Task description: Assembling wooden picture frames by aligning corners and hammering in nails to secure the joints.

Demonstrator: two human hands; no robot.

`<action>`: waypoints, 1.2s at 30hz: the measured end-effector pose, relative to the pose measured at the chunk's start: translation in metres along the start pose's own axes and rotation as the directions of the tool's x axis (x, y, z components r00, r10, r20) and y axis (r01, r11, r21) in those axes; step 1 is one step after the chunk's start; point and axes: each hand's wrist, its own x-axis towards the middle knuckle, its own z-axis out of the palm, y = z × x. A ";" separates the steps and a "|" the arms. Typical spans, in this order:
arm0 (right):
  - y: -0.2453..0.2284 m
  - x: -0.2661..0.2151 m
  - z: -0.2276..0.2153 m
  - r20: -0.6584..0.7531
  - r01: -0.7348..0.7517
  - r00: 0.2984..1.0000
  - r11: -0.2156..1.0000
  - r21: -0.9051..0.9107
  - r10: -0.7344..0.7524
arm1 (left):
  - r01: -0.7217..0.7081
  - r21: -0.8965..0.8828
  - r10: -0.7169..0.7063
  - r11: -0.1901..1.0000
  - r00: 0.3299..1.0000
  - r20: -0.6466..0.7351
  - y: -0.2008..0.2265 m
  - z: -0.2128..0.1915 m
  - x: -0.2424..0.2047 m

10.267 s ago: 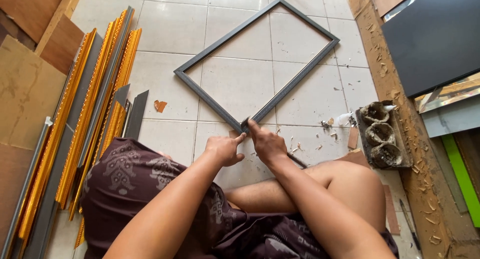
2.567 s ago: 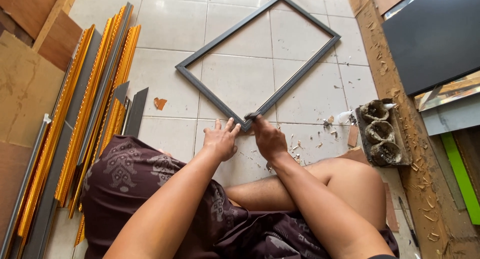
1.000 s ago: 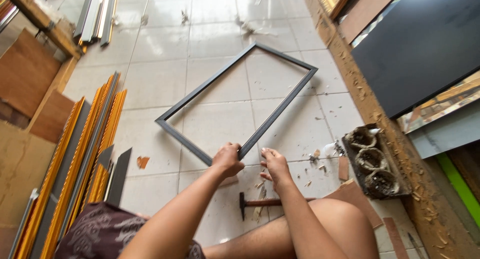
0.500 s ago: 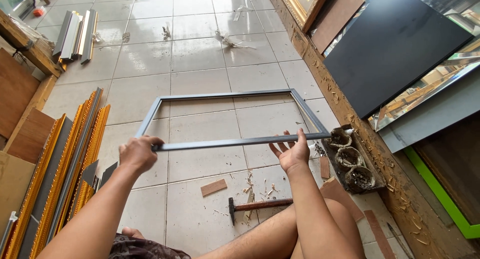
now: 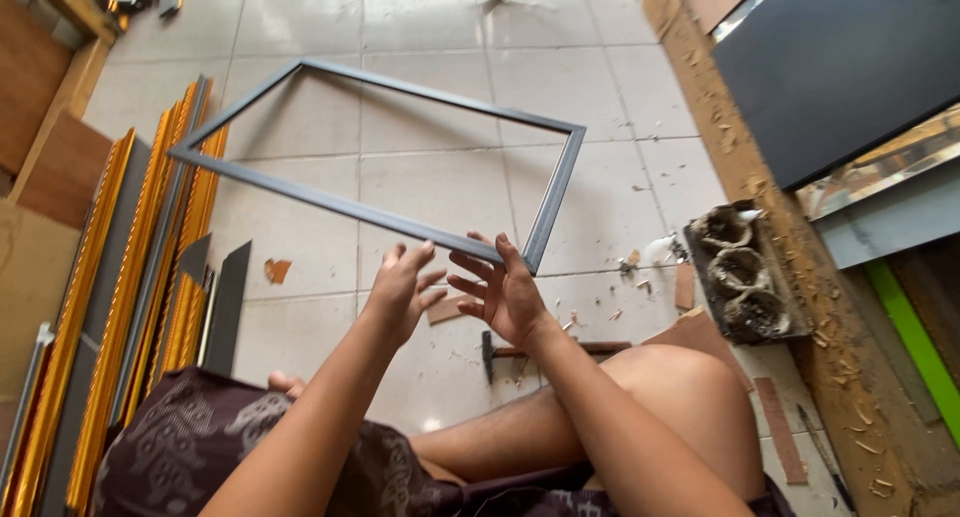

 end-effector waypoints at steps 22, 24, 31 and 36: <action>0.028 0.041 -0.048 -0.293 -0.059 0.944 0.794 -0.605 -0.153 | -0.093 0.140 0.144 0.986 0.898 -0.416 -0.052 -0.096 0.164; 0.025 0.036 -0.047 -0.287 -0.089 0.935 0.647 -0.758 -0.208 | -0.049 0.247 0.154 0.968 0.891 -0.427 -0.062 -0.103 0.176; 0.029 0.019 -0.044 -0.044 -0.063 0.941 -0.047 -0.997 -0.334 | -0.116 0.134 0.150 0.984 0.948 -0.280 -0.011 -0.055 0.086; 0.020 0.004 -0.029 -0.130 -0.163 0.961 -0.121 -0.979 -0.243 | -0.222 0.124 0.249 0.967 0.930 -0.270 -0.009 -0.040 0.065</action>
